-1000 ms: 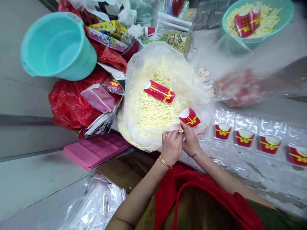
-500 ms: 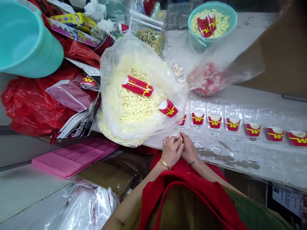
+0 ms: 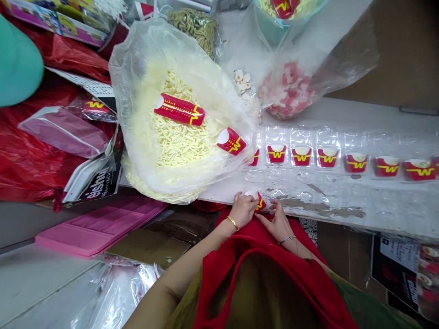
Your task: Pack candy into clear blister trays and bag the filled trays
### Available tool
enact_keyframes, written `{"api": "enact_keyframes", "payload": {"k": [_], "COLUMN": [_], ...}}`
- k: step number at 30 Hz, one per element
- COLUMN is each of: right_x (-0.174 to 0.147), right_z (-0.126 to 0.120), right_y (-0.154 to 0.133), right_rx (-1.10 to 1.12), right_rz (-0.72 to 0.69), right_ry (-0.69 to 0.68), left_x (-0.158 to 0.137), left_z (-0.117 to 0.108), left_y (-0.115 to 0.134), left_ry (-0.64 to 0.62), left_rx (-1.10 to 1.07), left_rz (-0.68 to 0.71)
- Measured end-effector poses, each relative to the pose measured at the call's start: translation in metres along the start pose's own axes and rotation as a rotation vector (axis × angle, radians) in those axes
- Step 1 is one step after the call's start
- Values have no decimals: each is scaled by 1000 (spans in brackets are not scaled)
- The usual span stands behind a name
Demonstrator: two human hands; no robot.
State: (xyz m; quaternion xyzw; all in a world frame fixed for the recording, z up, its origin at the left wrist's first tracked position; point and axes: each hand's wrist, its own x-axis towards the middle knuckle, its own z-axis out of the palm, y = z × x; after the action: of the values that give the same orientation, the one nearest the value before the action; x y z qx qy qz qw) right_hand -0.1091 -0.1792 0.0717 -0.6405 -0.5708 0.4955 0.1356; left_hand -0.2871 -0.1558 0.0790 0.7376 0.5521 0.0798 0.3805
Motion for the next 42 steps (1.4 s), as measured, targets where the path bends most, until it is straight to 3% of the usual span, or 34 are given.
{"api": "enact_keyframes", "payload": {"k": [3,9,15,21,24,27,30,32,34,37,42], "right_x": [0,14,19,20,25,37,61,86,117,164,205], "right_z": [9,37,39,33,19,2,-4,2,15,38,59], "right_y": [15,28,21,4,-8,-31,-76,-112,-144,-172,-171], "right_rx": [208,457,604,556,455,355,203,96,8,-196,-452], "right_rz": [234,390,445,405,339,228,-19,-244,-442,-611,-594], "right_ry": [-109,-90,-68,-181,-278,-312,-265,-203,-102,121,288], "left_x": [12,32,38,37,26,17,31,53,79,108,109], "left_z": [2,24,26,12,0,-32,-86,-123,-151,-171,-168], "left_y": [-15,-25,-40,-38,-30,-28,-41,-58,-77,-98,-107], "left_ry": [-8,-126,-113,-127,-53,165,486,633,638,526,502], "left_rx": [79,178,172,330,338,251,178,162,170,175,54], "left_rz": [70,196,281,274,262,221,-21,-231,-378,-448,-338]}}
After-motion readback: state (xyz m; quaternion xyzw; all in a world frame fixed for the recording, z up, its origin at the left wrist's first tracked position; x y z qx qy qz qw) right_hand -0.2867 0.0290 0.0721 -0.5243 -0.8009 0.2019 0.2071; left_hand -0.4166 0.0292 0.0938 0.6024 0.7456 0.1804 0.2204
